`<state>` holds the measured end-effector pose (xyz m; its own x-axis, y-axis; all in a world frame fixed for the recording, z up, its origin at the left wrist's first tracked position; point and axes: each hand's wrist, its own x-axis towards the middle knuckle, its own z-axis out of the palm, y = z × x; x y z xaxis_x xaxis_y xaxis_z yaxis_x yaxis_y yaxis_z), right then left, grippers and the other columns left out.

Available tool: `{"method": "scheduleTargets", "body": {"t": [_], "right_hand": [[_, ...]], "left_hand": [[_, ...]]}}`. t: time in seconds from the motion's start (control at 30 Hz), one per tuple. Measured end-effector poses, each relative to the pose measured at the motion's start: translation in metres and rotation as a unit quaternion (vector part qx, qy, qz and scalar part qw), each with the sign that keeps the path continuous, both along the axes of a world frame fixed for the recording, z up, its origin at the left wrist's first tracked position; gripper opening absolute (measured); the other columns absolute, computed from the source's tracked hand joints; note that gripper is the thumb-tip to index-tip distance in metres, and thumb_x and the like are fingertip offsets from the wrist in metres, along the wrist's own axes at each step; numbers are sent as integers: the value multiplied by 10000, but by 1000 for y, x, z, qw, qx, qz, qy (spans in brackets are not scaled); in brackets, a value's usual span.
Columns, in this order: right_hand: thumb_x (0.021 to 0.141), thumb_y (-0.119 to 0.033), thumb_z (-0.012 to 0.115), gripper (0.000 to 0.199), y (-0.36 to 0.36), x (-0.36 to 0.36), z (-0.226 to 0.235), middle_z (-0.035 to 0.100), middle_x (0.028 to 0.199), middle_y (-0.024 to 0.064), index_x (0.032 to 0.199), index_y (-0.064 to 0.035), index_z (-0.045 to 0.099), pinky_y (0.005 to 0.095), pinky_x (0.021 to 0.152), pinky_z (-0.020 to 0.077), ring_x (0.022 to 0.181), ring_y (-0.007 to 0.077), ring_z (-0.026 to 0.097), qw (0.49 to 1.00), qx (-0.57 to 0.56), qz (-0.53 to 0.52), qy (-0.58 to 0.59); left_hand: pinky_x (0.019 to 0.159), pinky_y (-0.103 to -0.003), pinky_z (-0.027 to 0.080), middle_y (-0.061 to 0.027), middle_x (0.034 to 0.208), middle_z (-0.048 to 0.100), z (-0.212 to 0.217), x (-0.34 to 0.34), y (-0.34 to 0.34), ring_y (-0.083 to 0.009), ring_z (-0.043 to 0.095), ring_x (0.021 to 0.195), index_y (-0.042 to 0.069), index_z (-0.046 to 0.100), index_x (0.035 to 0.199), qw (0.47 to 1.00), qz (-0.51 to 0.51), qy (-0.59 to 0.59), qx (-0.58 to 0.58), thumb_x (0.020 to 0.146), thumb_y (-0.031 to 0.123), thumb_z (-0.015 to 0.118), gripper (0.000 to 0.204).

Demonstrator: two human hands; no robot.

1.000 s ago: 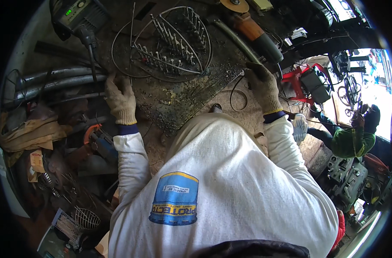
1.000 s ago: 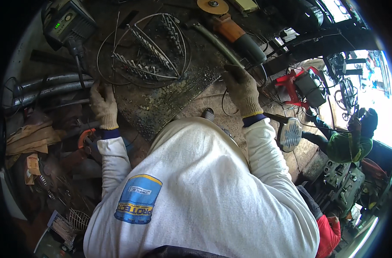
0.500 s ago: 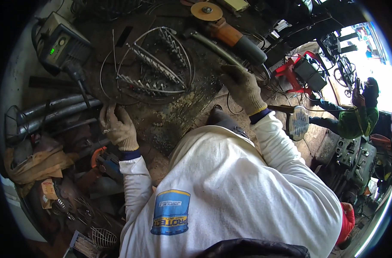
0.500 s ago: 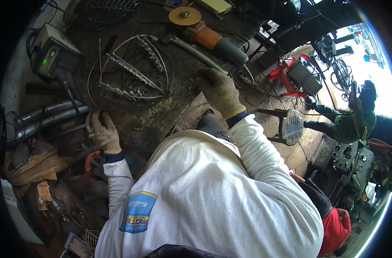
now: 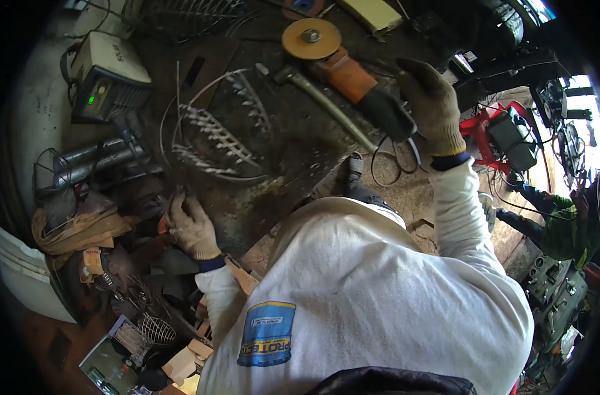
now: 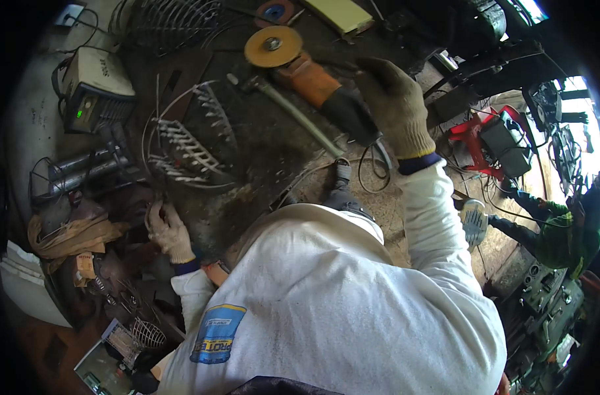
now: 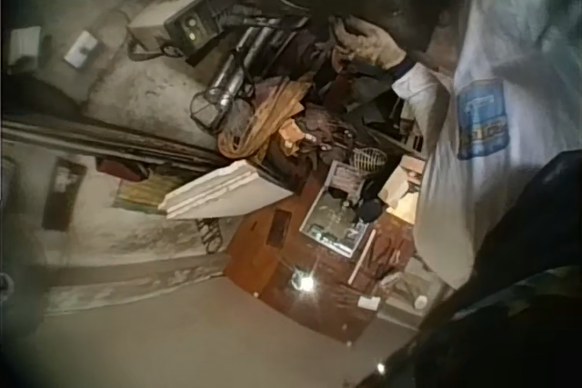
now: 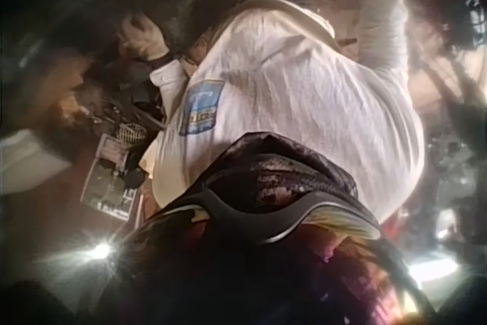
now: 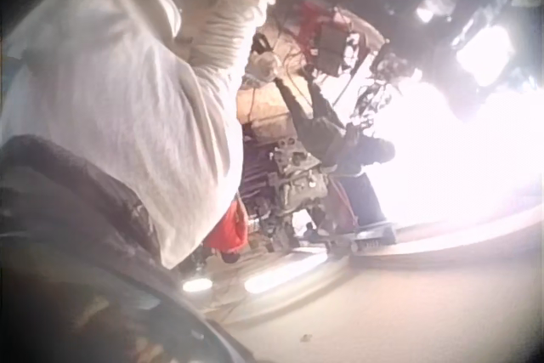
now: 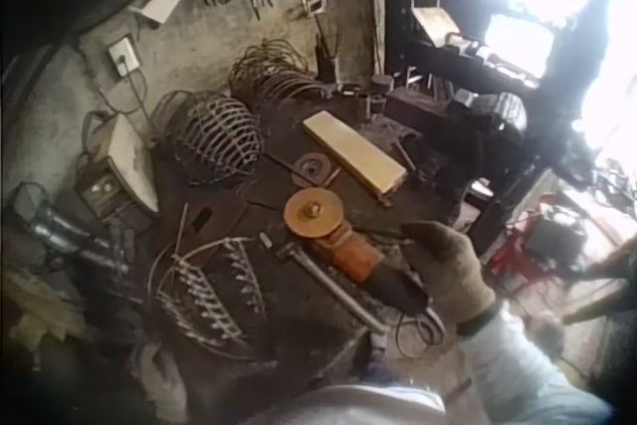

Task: The person assembles a curved metal structure by arranging thin metal rods on a plate and joining them using a welding torch.

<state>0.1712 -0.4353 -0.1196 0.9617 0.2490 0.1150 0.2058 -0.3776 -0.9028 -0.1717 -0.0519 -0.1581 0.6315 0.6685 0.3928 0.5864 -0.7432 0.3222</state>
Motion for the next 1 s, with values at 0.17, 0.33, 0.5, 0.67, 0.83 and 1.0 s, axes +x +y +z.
{"method": "scheduleTargets", "body": {"t": [0.17, 0.33, 0.5, 0.67, 0.83, 1.0], "right_hand": [[997, -349, 621, 378, -14, 62, -1, 766, 1172, 144, 1289, -133, 725, 400, 972, 547, 1113, 301, 730, 994, -103, 21, -7], [968, -366, 641, 383, -15, 104, -24, 750, 1192, 171, 1273, -156, 740, 448, 996, 542, 1144, 351, 703, 976, -189, 94, -53], [946, -359, 663, 374, 3, 119, -21, 751, 1176, 171, 1242, -151, 757, 467, 990, 546, 1123, 363, 704, 960, -209, 166, -88], [966, -324, 678, 365, 27, 128, -12, 761, 1156, 170, 1250, -106, 749, 409, 959, 563, 1084, 325, 729, 961, -94, 237, -106], [1003, -316, 667, 375, 94, 165, 7, 768, 1166, 143, 1276, -67, 732, 351, 967, 555, 1083, 236, 731, 949, -35, 307, -63], [988, -317, 695, 395, 193, 185, 29, 758, 1207, 148, 1281, -54, 728, 353, 954, 561, 1086, 237, 727, 900, -88, 418, -88]], "left_hand": [[1006, -496, 497, -247, 1214, 670, 8, -9, -43, -416, 629, 1123, -19, 680, 1226, 997, 62, 46, -24, 981, 136, 660, 290], [1004, -494, 500, -242, 1213, 674, 9, -3, -82, -413, 631, 1127, -17, 679, 1219, 991, 106, 66, -50, 988, 123, 636, 273], [976, -491, 516, -231, 1190, 690, -9, 10, -105, -425, 654, 1111, 16, 680, 1156, 998, 55, 35, 22, 1008, 104, 604, 188], [947, -492, 532, -229, 1179, 700, -10, 12, -108, -434, 659, 1101, 42, 694, 1162, 994, 97, 32, 35, 1016, 127, 607, 191], [930, -505, 549, -241, 1182, 700, -15, 16, -107, -443, 672, 1086, 32, 707, 1191, 990, 120, 47, 52, 995, 160, 644, 242], [909, -489, 565, -241, 1193, 698, -10, 16, -107, -435, 685, 1068, 22, 712, 1169, 991, 112, 45, 50, 970, 146, 665, 239]]}}
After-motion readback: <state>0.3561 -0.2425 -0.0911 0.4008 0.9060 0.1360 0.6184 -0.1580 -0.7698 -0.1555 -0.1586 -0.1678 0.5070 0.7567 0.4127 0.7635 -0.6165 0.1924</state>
